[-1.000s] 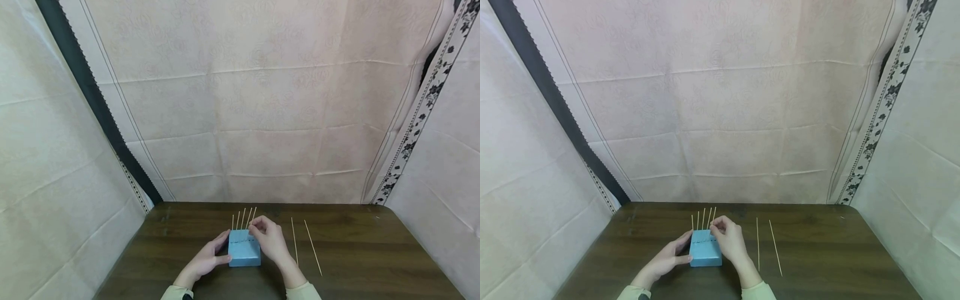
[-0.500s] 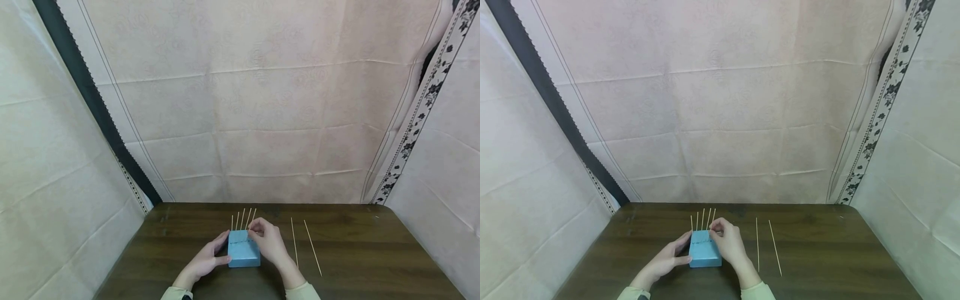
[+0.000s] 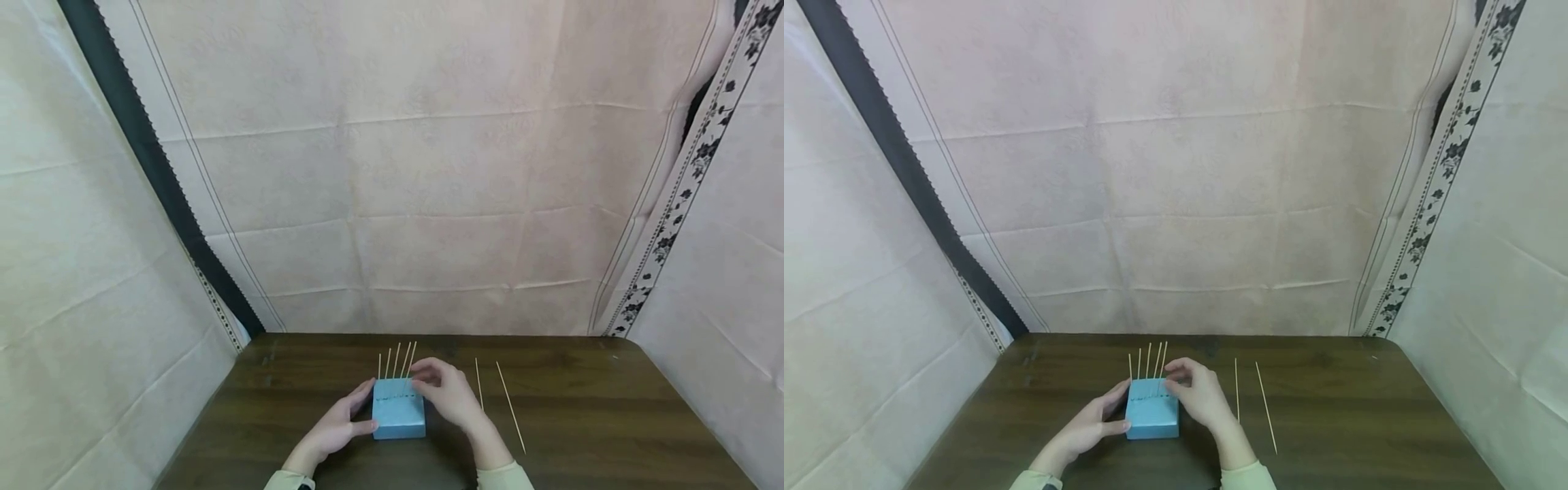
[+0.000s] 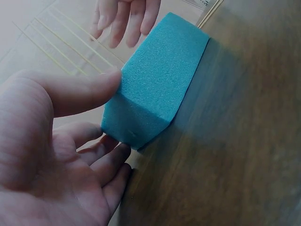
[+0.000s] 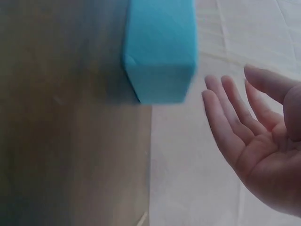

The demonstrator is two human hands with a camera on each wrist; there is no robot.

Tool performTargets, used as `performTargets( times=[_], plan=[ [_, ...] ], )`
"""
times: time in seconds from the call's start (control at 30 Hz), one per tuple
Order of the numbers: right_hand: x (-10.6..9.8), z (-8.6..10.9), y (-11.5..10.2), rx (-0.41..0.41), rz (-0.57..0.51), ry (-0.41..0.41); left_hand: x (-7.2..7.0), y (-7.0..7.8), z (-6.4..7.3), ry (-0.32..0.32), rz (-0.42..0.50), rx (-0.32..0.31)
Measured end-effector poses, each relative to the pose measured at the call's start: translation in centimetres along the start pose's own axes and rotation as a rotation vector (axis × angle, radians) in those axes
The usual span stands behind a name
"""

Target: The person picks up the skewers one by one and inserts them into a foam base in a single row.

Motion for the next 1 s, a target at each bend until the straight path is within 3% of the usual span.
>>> performTargets(
  times=[0.23,0.47,0.73,1.0],
  plan=[
    [-2.8,-0.1,1.0,0.056,0.010,-0.033,-0.1,0.2,0.1,0.008,-0.007,-0.001],
    [-5.4,0.0,2.5,0.060,0.074,-0.137,0.0,0.1,0.1,0.006,-0.011,-0.017],
    [-7.5,0.5,4.1,0.089,0.022,-0.318,0.2,0.0,0.1,0.006,-0.015,-0.008],
    [-10.2,0.6,6.6,0.157,-0.009,-0.355,-0.1,0.2,0.3,0.010,-0.013,0.001]
  ],
)
Point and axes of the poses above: each hand's wrist, its own z-axis away from the middle knuckle, its own x-axis out of the palm, y = z × x, the point moved 7 cm from there along -z, towards the middle knuckle, and after that the axes turned 13 degrees about y, right-handed, at the moved point
